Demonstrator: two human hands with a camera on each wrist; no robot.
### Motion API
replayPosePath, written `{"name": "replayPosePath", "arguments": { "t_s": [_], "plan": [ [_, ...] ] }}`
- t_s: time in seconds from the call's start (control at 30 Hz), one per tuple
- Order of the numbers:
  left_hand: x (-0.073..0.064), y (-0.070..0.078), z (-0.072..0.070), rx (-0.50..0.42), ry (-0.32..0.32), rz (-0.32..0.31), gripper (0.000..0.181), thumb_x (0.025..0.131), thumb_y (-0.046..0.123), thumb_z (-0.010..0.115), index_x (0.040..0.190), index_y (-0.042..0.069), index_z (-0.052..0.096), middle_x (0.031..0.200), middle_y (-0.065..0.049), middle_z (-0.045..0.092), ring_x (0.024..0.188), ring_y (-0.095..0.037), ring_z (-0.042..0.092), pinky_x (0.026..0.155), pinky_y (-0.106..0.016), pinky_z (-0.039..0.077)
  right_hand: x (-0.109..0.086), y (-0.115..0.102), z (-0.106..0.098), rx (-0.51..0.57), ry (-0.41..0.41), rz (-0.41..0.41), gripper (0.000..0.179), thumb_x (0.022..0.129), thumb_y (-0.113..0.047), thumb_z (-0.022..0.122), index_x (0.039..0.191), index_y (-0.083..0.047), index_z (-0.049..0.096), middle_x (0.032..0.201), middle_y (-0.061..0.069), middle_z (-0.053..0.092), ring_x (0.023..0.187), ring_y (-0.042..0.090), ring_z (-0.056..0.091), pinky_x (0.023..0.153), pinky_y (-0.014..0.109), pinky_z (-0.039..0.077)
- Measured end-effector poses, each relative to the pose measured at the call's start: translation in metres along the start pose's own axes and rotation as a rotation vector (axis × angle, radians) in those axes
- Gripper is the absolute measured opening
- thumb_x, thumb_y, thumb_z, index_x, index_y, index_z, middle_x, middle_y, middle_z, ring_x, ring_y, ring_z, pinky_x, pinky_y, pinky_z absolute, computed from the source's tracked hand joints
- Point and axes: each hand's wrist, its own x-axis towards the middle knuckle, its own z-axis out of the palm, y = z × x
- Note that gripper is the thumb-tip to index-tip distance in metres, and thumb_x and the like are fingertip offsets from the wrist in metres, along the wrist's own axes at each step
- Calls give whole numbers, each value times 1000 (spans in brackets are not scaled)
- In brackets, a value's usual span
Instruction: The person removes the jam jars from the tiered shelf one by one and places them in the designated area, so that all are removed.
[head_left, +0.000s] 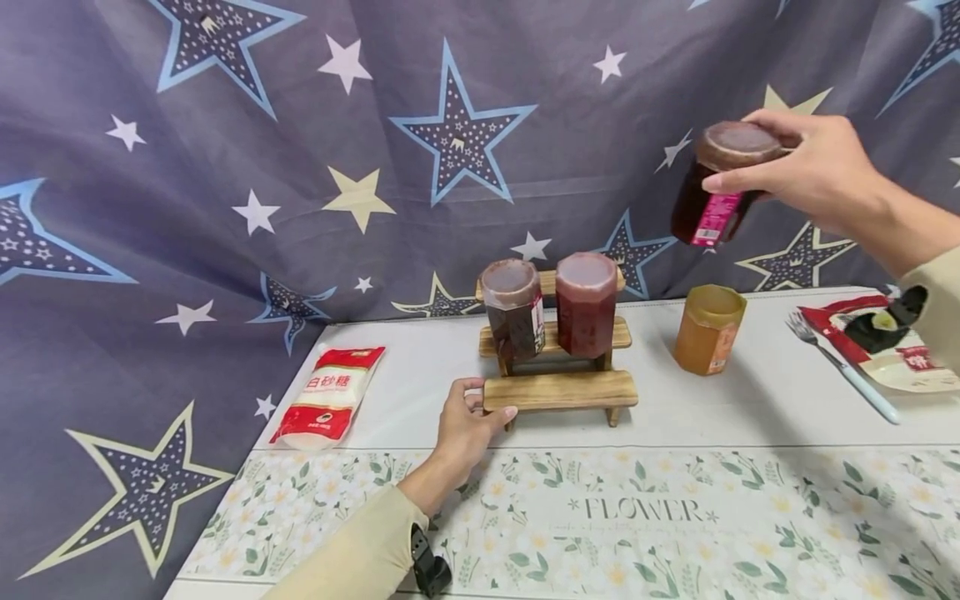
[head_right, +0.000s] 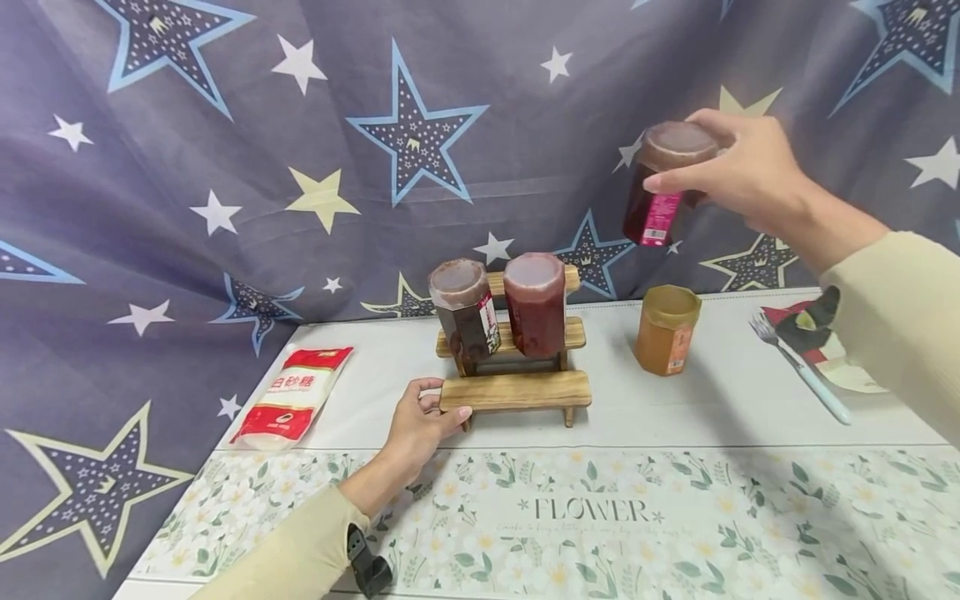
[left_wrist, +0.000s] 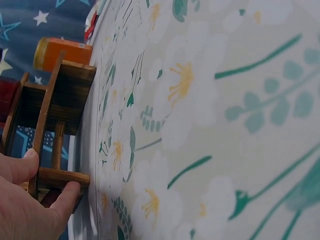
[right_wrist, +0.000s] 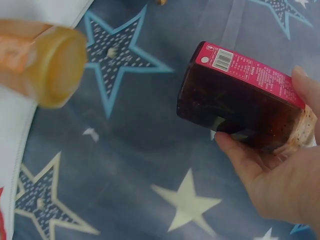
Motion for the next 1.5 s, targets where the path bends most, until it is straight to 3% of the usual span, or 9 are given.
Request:
{"name": "replayPosePath", "arguments": {
  "t_s": [0.23, 0.4, 0.6, 0.87, 1.03, 1.2, 1.33, 1.43, 1.5],
  "plan": [
    [-1, -1, 1, 5, -3, -2, 66, 83, 16, 77, 136, 6, 40, 114, -15, 59, 92, -22, 60, 73, -31, 50, -14, 43, -23, -143, 64, 91, 83, 73, -41, 84, 144, -25, 44, 106, 3, 51, 89, 19, 47, 56, 11, 44],
    [-1, 1, 1, 16, 5, -1, 65, 83, 17, 77, 136, 7, 40, 114, -15, 58, 93, -22, 59, 73, -32, 50, -22, 73, -35, -48, 95, 70, 57, 74, -27, 85, 123, -28, 56, 86, -16, 54, 71, 3, 51, 53, 11, 45],
    [0, 1, 2, 14, 10, -9, 65, 83, 16, 78, 135, 7, 41, 114, -15, 59, 93, -22, 60, 73, -32, 50, -30, 106, -38, -7, 107, 73, 46, 79, -25, 80, 115, -35, 53, 87, -16, 50, 67, -1, 49, 53, 12, 44],
    [-1, 1, 1, 28, 11, -11, 65, 83, 16, 78, 136, 7, 41, 113, -13, 59, 92, -22, 59, 71, -31, 50, -47, 145, -31, 6, 84, 112, 50, 79, -23, 81, 119, -35, 53, 87, -21, 52, 67, -3, 52, 52, 19, 45],
    [-1, 2, 0, 21, 16, -14, 65, 83, 16, 77, 136, 8, 40, 112, -12, 60, 91, -21, 59, 71, -31, 50, -59, 160, -19, -122, 85, 173, 60, 73, -39, 84, 125, -36, 52, 81, -26, 50, 66, -2, 50, 51, 23, 46],
    [-1, 3, 1, 19, 14, -20, 65, 83, 16, 77, 136, 9, 41, 111, -11, 60, 89, -20, 60, 71, -31, 50, -67, 169, -6, -211, 79, 191, 75, 68, -47, 85, 130, -25, 50, 77, -29, 48, 67, -1, 50, 51, 26, 46],
    [-1, 3, 1, 22, 16, -17, 64, 83, 16, 78, 135, 9, 41, 111, -11, 61, 89, -20, 60, 71, -31, 49, -70, 176, 3, -199, 61, 170, 76, 68, -44, 86, 128, -15, 50, 75, -30, 50, 69, -3, 49, 55, 21, 46],
    [-1, 2, 1, 22, 15, -13, 64, 83, 17, 78, 135, 9, 41, 111, -11, 61, 88, -20, 60, 71, -31, 49, -72, 180, 9, -170, 40, 160, 82, 69, -39, 87, 135, -10, 47, 80, -26, 52, 69, -6, 50, 56, 17, 47],
    [-1, 2, 1, 24, 14, -11, 64, 83, 17, 78, 135, 9, 41, 110, -11, 61, 88, -20, 60, 71, -31, 49, -74, 182, 12, -148, 16, 157, 91, 71, -35, 86, 143, -4, 40, 90, -14, 57, 71, -8, 49, 56, 16, 48]
  ]
}}
